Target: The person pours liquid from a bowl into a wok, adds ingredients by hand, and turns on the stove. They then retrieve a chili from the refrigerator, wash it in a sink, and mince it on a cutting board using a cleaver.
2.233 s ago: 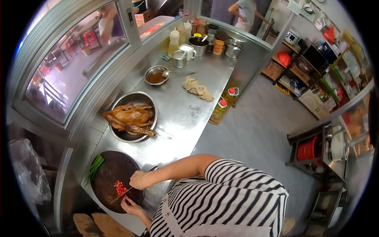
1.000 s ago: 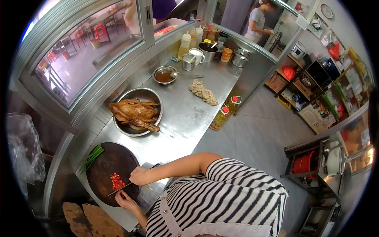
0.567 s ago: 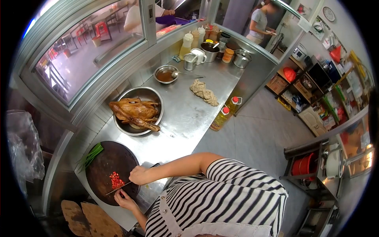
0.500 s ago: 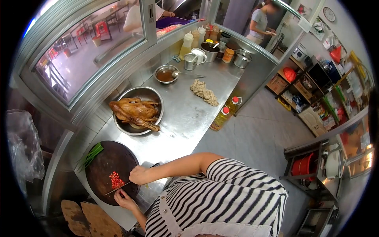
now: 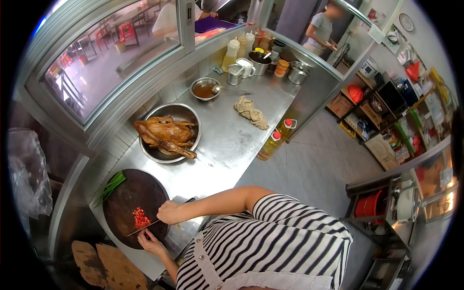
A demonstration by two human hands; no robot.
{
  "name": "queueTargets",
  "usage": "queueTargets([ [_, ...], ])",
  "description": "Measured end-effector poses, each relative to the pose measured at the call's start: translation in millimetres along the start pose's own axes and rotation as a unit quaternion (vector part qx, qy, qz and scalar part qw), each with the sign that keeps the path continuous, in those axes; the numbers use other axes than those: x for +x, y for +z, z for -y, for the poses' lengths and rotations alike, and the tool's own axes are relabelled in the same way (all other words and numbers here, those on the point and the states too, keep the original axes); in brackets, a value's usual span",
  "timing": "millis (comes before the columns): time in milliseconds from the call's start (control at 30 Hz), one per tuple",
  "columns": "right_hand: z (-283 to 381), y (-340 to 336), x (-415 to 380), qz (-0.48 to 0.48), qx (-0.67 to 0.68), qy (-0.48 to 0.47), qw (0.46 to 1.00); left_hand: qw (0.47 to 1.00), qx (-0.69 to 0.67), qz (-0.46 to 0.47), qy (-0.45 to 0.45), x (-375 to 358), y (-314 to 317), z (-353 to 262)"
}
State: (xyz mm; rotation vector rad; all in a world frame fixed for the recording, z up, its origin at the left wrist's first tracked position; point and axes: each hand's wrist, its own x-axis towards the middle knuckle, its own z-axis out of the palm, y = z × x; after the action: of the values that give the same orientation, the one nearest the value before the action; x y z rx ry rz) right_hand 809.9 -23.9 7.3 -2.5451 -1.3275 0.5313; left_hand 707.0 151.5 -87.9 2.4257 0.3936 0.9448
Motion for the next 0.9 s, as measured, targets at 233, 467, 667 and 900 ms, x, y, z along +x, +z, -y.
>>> queueTargets([
  [233, -3, 13, 8, 0.013, -0.002, -0.003, 1.000, 1.000, 0.002, 0.000, -0.007, 0, 0, -1],
  [467, -6, 18, 8, -0.029, 0.006, -0.024, 0.999, 1.000, 0.007, 0.005, -0.029, 1, -2, -7],
  [667, -5, 12, 5, -0.026, 0.002, -0.026, 0.999, 1.000, 0.006, 0.003, -0.006, 2, -2, -6],
  [900, -5, 15, 7, -0.033, 0.003, -0.025, 0.999, 1.000, 0.001, 0.002, 0.001, 2, -1, -2],
])
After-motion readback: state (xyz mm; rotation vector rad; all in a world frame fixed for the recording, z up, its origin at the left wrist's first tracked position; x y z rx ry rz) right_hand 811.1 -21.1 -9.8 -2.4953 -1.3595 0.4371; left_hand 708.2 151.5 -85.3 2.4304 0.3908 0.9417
